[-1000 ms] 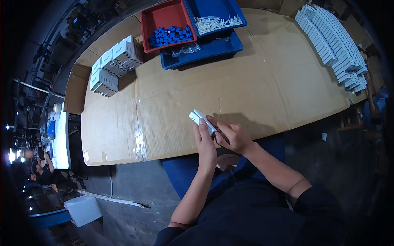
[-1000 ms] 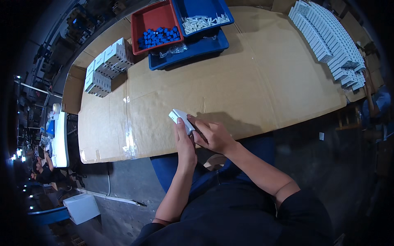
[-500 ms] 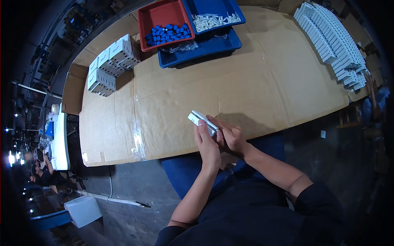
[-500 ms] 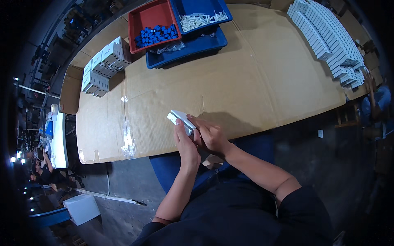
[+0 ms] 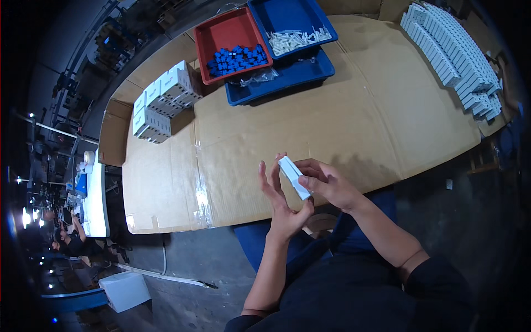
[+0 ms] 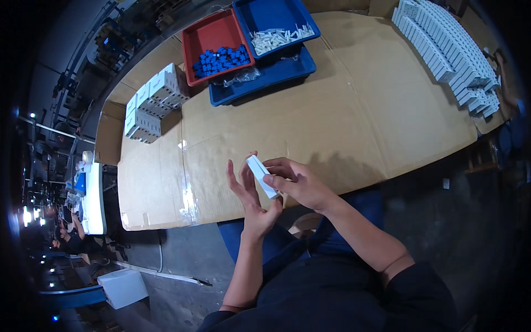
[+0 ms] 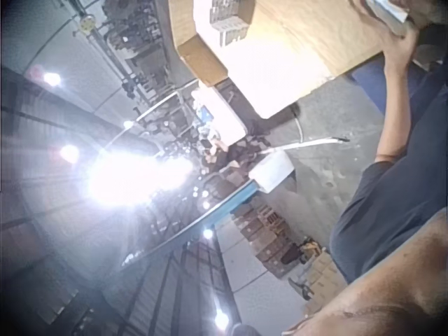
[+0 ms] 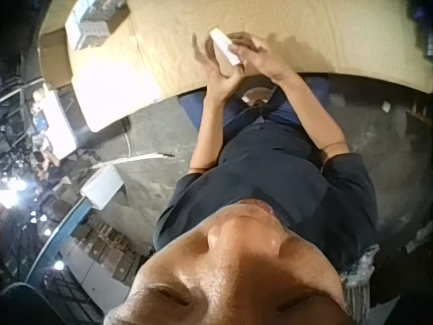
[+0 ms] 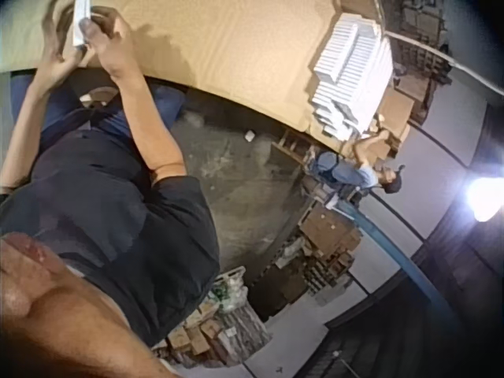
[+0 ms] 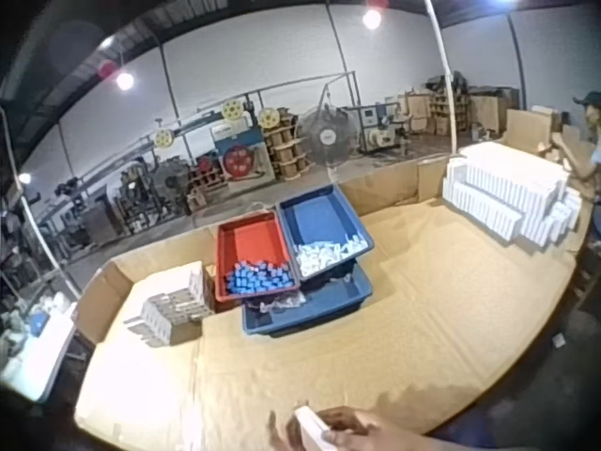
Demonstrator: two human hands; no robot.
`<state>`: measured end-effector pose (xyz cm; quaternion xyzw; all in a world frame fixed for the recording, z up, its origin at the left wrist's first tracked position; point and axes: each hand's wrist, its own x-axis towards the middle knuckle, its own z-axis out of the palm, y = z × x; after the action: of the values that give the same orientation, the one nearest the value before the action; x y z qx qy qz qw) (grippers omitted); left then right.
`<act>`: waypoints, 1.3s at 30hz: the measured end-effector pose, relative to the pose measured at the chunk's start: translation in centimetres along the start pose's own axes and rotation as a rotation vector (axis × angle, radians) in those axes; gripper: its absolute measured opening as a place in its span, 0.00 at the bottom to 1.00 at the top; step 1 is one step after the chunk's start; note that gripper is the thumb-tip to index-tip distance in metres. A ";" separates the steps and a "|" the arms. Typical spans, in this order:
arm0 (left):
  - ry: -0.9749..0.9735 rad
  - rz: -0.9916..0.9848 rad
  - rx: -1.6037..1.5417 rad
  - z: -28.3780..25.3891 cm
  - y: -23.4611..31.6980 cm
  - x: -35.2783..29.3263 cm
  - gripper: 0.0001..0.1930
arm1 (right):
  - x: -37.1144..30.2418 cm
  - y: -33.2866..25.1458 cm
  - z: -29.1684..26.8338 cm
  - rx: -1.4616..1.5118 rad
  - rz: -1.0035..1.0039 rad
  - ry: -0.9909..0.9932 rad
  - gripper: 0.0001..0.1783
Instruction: The person assembles small electronic components by hand, placing blue connectors, white connectors, and circuit boards into plastic bags, then bagging the small parts into white boxes.
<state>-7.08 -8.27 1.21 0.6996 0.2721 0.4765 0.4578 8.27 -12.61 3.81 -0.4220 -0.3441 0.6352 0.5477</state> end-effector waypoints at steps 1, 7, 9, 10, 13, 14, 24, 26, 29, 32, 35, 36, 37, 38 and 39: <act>-0.003 0.003 0.008 -0.5 0.4 0.1 0.65 | 0.1 -0.1 0.0 -0.014 -0.024 0.020 0.33; 0.092 -0.427 -0.372 0.4 1.6 0.5 0.47 | -0.3 0.5 0.6 -0.330 -0.376 0.068 0.36; 0.172 -0.422 -0.399 1.0 1.8 0.9 0.41 | -0.3 0.6 1.1 -0.583 -0.581 0.124 0.33; 0.221 -0.359 -0.353 0.9 1.6 0.9 0.42 | -0.8 0.1 1.4 -0.828 -0.646 0.147 0.32; 0.276 -0.332 -0.314 1.1 3.0 0.9 0.48 | -1.1 1.3 2.5 -0.553 -0.543 0.120 0.31; 0.292 -0.313 -0.278 1.2 2.9 0.9 0.50 | -1.5 1.4 2.5 -0.682 -0.559 0.126 0.31; 0.327 -0.282 -0.371 2.0 0.5 -0.8 0.55 | -2.2 1.3 3.4 -0.912 -0.755 0.220 0.26; 0.363 -0.268 -0.576 2.2 1.3 0.0 0.52 | -2.0 1.2 2.9 -0.760 -0.734 0.205 0.25; 0.349 -0.273 -0.502 1.7 1.6 0.5 0.51 | -1.8 1.7 3.2 -0.633 -0.613 0.189 0.22; 0.321 -0.322 -0.516 1.1 1.2 0.6 0.50 | -1.4 1.5 2.6 -0.616 -0.588 0.186 0.24; 0.338 -0.424 -0.634 0.7 0.8 1.0 0.42 | -1.7 -0.2 1.6 -0.651 -0.304 0.244 0.20; 0.340 -0.472 -0.652 0.7 0.7 1.3 0.41 | -1.6 0.3 0.1 -0.787 -0.325 0.279 0.17; 0.342 -0.519 -0.670 0.6 0.5 1.3 0.40 | -0.9 1.2 -1.2 -0.925 -0.347 0.315 0.15; 0.346 -0.518 -0.667 0.6 0.0 1.4 0.40 | 0.1 1.5 -2.2 -0.923 -0.347 0.311 0.15; 0.345 -0.518 -0.597 0.2 -0.7 1.5 0.38 | 1.2 1.7 -2.9 -0.848 -0.391 0.414 0.15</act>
<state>-6.28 -6.84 1.16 0.3548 0.3616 0.5136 0.6925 10.19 -11.73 0.94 -0.6520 -0.5282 0.2285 0.4937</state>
